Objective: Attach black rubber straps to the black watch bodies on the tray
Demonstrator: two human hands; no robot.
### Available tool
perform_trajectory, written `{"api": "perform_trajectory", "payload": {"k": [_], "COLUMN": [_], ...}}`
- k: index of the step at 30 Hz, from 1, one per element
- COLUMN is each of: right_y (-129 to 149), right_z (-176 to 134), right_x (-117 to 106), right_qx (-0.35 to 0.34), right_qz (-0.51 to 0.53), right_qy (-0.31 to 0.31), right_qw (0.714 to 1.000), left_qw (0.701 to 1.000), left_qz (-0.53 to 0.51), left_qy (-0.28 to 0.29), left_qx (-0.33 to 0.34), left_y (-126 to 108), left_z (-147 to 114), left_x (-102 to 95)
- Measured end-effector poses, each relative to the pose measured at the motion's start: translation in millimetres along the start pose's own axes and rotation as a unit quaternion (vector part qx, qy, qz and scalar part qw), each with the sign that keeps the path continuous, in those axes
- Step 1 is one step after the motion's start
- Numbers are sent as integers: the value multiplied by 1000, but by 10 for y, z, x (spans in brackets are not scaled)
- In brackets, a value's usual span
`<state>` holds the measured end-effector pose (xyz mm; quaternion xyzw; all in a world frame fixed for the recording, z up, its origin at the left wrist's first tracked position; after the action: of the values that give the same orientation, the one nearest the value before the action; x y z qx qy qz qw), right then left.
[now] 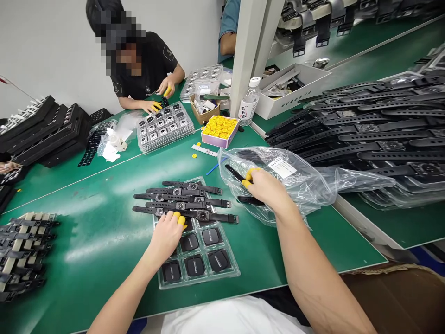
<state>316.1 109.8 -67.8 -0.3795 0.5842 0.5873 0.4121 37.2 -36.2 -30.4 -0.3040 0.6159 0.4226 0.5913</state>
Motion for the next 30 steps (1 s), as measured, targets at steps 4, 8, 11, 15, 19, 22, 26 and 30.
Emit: {"api": "perform_trajectory", "payload": {"k": [4,8,11,15,19,22,26,30], "right_y": [-86,-96,18,322,624,916,1360,1568], "right_z": [5,19,-6,-128,-318,-487,-815,-1135], "right_x": [-66,-217,-306,-411,-487,-455,-15,366], "right_qx": [51,90,74,-2,-66,-122,-68,3], "right_qz": [45,236,453,614,663,680,711,690], "right_qy": [-32,-131,-166,-112,-64,-22,195,331], "right_qw": [997,958,873,781,743,723,672,644], "left_qw": [990,971,951,918,804,726,723,793], "left_qz": [-136,-234,-301,-388,-536,-614,-623,-549], "left_qy": [-32,-10,13,-41,-118,-158,-152,-197], "left_qx": [24,56,64,-65,-231,-266,-257,-175], "left_y": [-8,-96,-108,166,373,319,202,166], "left_z": [74,186,240,303,299,312,327,309], "left_x": [-209,-230,-210,-306,-249,-77,131,15]}}
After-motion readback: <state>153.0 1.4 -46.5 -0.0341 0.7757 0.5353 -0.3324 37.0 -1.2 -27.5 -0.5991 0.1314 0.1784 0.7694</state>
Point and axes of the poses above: each hand's wrist, its own z-axis towards the middle knuckle, its own x-axis out of the palm, y = z × x, the point moved 8 cm from there along z, towards the middle knuckle, and after that the axes turned 14 degrees about -y, right-handed, at the moved point
